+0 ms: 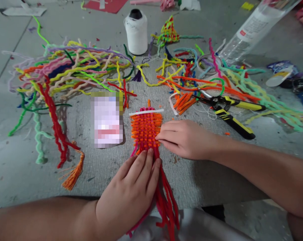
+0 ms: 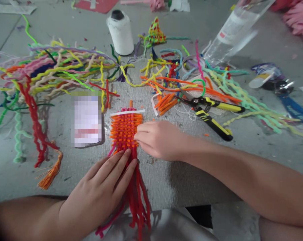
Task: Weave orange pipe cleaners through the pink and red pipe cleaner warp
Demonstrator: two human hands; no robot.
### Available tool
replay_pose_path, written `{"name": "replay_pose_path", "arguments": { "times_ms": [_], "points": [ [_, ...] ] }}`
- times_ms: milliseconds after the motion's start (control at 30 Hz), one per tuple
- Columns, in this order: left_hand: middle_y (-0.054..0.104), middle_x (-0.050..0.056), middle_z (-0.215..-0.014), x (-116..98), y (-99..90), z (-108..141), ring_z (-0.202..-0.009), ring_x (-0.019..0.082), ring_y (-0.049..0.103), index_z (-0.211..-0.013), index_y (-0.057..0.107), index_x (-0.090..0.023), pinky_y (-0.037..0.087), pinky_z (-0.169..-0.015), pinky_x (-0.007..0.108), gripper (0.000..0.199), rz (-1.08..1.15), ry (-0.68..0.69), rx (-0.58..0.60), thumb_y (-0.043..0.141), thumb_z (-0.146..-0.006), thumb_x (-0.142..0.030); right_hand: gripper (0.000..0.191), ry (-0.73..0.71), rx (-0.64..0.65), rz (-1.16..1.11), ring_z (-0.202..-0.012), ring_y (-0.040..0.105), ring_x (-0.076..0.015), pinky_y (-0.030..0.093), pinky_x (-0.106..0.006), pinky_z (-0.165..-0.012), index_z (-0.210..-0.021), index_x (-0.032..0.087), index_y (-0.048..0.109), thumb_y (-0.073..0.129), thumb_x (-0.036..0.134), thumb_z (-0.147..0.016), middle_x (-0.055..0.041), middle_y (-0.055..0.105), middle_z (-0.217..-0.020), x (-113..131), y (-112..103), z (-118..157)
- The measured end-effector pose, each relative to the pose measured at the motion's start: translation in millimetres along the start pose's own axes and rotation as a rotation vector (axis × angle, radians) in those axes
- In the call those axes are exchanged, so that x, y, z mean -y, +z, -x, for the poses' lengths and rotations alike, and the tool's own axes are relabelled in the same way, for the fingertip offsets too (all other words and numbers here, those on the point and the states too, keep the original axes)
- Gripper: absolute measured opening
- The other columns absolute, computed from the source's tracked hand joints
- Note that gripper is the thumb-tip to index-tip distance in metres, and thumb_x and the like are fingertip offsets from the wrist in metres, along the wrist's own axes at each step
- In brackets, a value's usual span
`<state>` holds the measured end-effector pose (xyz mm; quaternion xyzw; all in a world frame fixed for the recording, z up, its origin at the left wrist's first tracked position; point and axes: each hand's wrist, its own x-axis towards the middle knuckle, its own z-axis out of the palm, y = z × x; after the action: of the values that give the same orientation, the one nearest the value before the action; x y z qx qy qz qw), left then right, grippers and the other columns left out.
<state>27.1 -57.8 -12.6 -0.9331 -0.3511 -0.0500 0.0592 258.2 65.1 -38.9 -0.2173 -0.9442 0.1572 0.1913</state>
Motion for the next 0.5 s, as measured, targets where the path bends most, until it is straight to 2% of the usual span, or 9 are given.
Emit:
{"name": "replay_pose_path", "arguments": {
  "times_ms": [267, 400, 500],
  "points": [
    [0.064, 0.012, -0.148, 4.8, 0.3, -1.5, -0.126, 0.028, 0.065, -0.141, 0.061, -0.012, 0.058, -0.095, 0.044, 0.045, 0.000, 0.025, 0.042, 0.038, -0.102, -0.017, 0.026, -0.038, -0.067, 0.018, -0.079, 0.062, -0.0186, 0.051, -0.033, -0.074, -0.093, 0.012, 0.074, 0.050, 0.018, -0.102, -0.0103, 0.071, -0.088, 7.6, 0.5, -2.4],
    [0.064, 0.010, -0.147, 5.5, -0.4, -3.6, -0.128, 0.027, 0.062, -0.142, 0.060, -0.011, 0.057, -0.096, 0.044, 0.046, -0.014, 0.037, 0.056, 0.038, -0.102, -0.017, 0.027, -0.073, -0.072, 0.009, -0.082, 0.061, -0.0194, 0.051, -0.034, -0.076, -0.096, 0.012, 0.074, 0.050, 0.021, -0.104, -0.0103, 0.071, -0.089, 9.5, 5.5, -4.7],
    [0.065, 0.011, -0.146, 4.9, -0.6, -4.1, -0.131, 0.027, 0.061, -0.142, 0.061, -0.009, 0.056, -0.100, 0.045, 0.047, -0.019, 0.047, 0.036, 0.037, -0.102, -0.016, 0.029, -0.032, -0.041, 0.002, -0.086, 0.062, -0.0197, 0.050, -0.034, -0.079, -0.098, 0.013, 0.074, 0.049, 0.023, -0.106, -0.0106, 0.071, -0.093, 11.2, 8.8, -7.8]
  ]
}}
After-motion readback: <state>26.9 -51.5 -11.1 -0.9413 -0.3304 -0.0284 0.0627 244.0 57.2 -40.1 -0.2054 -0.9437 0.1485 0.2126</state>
